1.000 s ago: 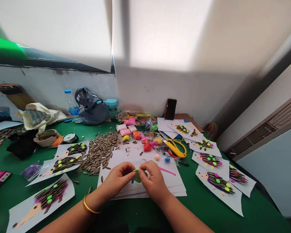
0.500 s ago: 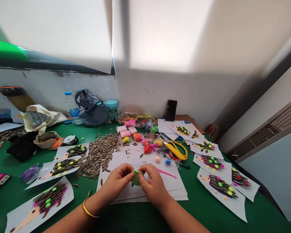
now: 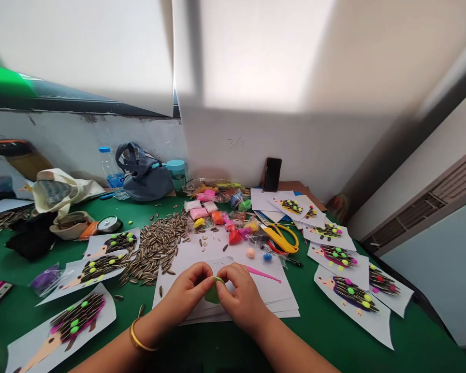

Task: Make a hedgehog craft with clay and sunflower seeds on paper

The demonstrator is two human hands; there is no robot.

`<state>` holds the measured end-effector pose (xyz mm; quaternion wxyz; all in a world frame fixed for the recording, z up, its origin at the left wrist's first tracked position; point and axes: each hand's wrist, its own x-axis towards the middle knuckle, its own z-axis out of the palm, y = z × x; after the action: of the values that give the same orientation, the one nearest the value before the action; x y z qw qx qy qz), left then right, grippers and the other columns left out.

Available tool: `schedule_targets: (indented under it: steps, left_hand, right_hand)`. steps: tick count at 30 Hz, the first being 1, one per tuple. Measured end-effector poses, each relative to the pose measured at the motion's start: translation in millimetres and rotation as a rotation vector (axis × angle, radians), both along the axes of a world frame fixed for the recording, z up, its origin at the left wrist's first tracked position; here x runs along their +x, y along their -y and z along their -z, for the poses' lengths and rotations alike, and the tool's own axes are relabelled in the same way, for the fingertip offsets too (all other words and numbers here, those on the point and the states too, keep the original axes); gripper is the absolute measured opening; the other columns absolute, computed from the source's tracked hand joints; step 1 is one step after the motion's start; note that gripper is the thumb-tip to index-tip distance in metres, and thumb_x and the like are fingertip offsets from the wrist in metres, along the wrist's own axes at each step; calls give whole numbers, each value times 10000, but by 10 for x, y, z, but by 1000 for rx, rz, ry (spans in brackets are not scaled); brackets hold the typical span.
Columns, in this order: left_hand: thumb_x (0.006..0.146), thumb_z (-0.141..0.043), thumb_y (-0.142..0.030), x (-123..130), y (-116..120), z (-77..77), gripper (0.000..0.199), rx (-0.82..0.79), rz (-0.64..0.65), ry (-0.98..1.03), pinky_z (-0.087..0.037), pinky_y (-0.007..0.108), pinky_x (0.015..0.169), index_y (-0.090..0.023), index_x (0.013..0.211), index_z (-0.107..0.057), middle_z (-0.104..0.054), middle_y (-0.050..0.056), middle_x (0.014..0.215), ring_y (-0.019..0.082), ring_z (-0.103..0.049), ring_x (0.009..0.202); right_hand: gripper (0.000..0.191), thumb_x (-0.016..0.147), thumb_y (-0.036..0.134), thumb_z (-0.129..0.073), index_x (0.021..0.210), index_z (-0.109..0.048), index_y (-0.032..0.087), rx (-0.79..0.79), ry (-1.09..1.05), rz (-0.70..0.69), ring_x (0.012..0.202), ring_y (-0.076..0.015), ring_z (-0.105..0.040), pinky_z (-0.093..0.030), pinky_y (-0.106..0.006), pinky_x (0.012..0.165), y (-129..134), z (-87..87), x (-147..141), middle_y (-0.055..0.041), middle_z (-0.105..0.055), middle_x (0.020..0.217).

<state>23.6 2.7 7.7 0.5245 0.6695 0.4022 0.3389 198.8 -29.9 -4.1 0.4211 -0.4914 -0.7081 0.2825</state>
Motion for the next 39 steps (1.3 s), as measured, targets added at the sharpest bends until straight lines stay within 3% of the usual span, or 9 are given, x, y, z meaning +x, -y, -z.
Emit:
schedule_targets:
  steps: [5,10,22,39]
  left_hand:
    - [781,-714,-415,6,6,30,300,-104,34,115,-424,269,705,-174,894,-575,-578,10,823,158,-525,771]
    - [797,-686,-418,0,-16,26,278,-140,-24,124,-429,273,694,-162,844,-589,-586,19,786,159,-534,741]
    - [835,-619,-467,10,2,-51,310,-32,-44,0,-408,252,647,-170,763,-570,-535,-7,711,144,-484,688]
    - [814,-655,-436,-18,-22,-40,272,-75,-63,37,-432,259,690,-168,832,-616,-593,16,778,162,-526,748]
  right_hand:
    - [179,929,349,-494,844,-571,211,-39,-88,87,814,-188,-548,-430,-313,760,-10,-6,11,-18,-580,824]
    - [155,910,349,-521,865,-577,211,-82,-117,74,834,-189,-548,-434,-312,782,-19,15,18,-12,-580,835]
    - [157,909,313,-520,819,-587,204,-85,-66,2,803,-179,-552,-442,-295,743,-14,-3,-9,-15,-593,812]
    - [161,911,313,-540,805,-595,204,-109,-62,6,795,-179,-564,-444,-299,748,-27,-25,-8,-18,-614,818]
